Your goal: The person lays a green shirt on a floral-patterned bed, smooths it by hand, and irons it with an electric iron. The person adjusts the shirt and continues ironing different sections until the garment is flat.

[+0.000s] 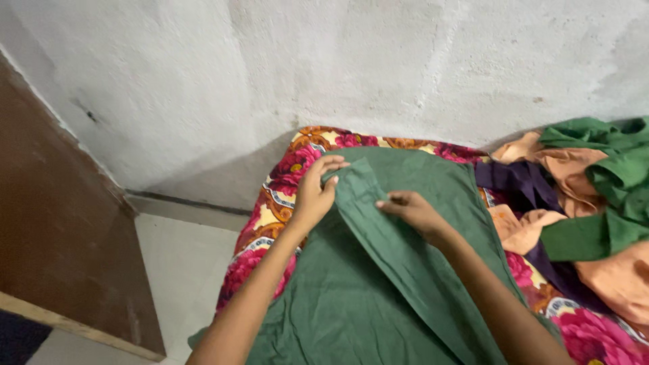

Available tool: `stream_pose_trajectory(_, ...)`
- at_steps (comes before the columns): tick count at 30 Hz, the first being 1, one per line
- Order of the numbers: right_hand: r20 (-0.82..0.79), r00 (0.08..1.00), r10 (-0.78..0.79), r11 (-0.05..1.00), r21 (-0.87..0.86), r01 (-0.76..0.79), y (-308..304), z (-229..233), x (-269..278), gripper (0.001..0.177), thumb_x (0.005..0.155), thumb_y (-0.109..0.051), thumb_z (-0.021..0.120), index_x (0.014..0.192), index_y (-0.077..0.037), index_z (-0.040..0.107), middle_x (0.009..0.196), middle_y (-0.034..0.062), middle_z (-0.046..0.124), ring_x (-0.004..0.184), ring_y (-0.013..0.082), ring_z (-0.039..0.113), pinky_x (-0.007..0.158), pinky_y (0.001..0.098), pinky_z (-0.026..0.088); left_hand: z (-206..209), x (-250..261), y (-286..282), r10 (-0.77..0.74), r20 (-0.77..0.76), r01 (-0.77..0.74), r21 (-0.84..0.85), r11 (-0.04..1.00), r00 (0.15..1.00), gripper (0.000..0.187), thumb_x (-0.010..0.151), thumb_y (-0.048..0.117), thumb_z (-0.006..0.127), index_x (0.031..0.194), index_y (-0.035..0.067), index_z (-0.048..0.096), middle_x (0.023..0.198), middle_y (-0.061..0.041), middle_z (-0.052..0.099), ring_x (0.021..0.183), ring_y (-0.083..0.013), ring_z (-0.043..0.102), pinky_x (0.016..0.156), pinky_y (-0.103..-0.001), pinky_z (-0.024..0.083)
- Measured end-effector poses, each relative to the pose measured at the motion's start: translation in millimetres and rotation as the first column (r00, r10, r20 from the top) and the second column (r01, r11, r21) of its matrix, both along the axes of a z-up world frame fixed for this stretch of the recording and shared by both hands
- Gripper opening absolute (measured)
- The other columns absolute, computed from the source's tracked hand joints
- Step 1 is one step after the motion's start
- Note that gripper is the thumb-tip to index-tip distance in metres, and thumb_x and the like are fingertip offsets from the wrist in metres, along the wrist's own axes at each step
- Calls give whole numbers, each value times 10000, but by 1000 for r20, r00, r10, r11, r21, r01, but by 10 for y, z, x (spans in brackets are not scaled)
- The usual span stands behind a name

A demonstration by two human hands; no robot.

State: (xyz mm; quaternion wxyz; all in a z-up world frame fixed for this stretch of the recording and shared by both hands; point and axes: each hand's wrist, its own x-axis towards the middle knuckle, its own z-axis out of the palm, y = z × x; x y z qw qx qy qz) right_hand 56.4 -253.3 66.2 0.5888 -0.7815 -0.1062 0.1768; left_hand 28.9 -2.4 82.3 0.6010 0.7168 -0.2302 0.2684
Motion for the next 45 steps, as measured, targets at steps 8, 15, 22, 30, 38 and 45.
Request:
stream_pose_trajectory(8, 288, 942, -174, 975, 188, 122, -129, -536, 962, 260, 966, -291, 717, 1010, -35, 733, 838, -36, 672, 746, 66, 588, 673, 256, 492, -329, 1324, -157, 183, 113, -186, 18, 982, 977, 462, 887, -113, 586, 1332, 11, 585, 1239, -166, 735, 1187, -246, 703, 1028, -315, 504)
stream_pose_trajectory(15, 531, 809, -252, 900, -179, 398, -147, -958, 1030, 280, 881, -332, 738, 1006, -85, 780, 802, 50, 776, 723, 128, 725, 677, 309, 548, -1248, 1477, -169, 361, -160, -355, 66, 933, 919, 526, 854, 65, 779, 1331, 56, 558, 1096, -105, 738, 818, -221, 709, 723, -323, 582)
stream_pose_trajectory(22, 517, 807, -285, 892, -164, 420, -100, -750, 894, 299, 894, -340, 726, 1032, -80, 781, 796, 66, 775, 698, 150, 708, 670, 313, 548, -1192, 1522, -132, 306, -174, -324, -81, 943, 936, 447, 853, -35, 731, 1270, 41, 592, 1140, -96, 745, 890, -193, 718, 751, -298, 586)
stream_pose_trajectory(30, 431, 857, -282, 952, 17, 305, -122, -822, 955, 276, 919, -267, 725, 1051, -31, 782, 808, 41, 752, 718, 94, 637, 672, 276, 517, -920, 1300, -142, 401, -164, -395, 65, 916, 901, 399, 899, -14, 658, 1289, 7, 575, 1223, -131, 706, 994, -269, 719, 830, -356, 578)
stream_pose_trajectory(38, 493, 825, -278, 934, -62, 352, -149, -849, 958, 259, 917, -251, 724, 1043, -31, 775, 795, 37, 759, 698, 82, 659, 660, 268, 528, -704, 979, -554, 326, 10, -248, 671, 699, 945, 513, 959, 357, 628, 1398, 99, 566, 1441, -105, 581, 1413, -294, 496, 1255, -522, 298)
stream_pose_trajectory(45, 513, 807, -293, 932, -36, 362, -126, -838, 928, 233, 927, -233, 714, 1040, -39, 776, 798, 61, 767, 688, 104, 666, 649, 283, 534, -978, 967, -706, 379, 39, -218, 869, 443, 925, 737, 970, 655, 416, 1577, 240, 368, 1662, -60, 281, 1528, -327, 209, 1211, -560, 142)
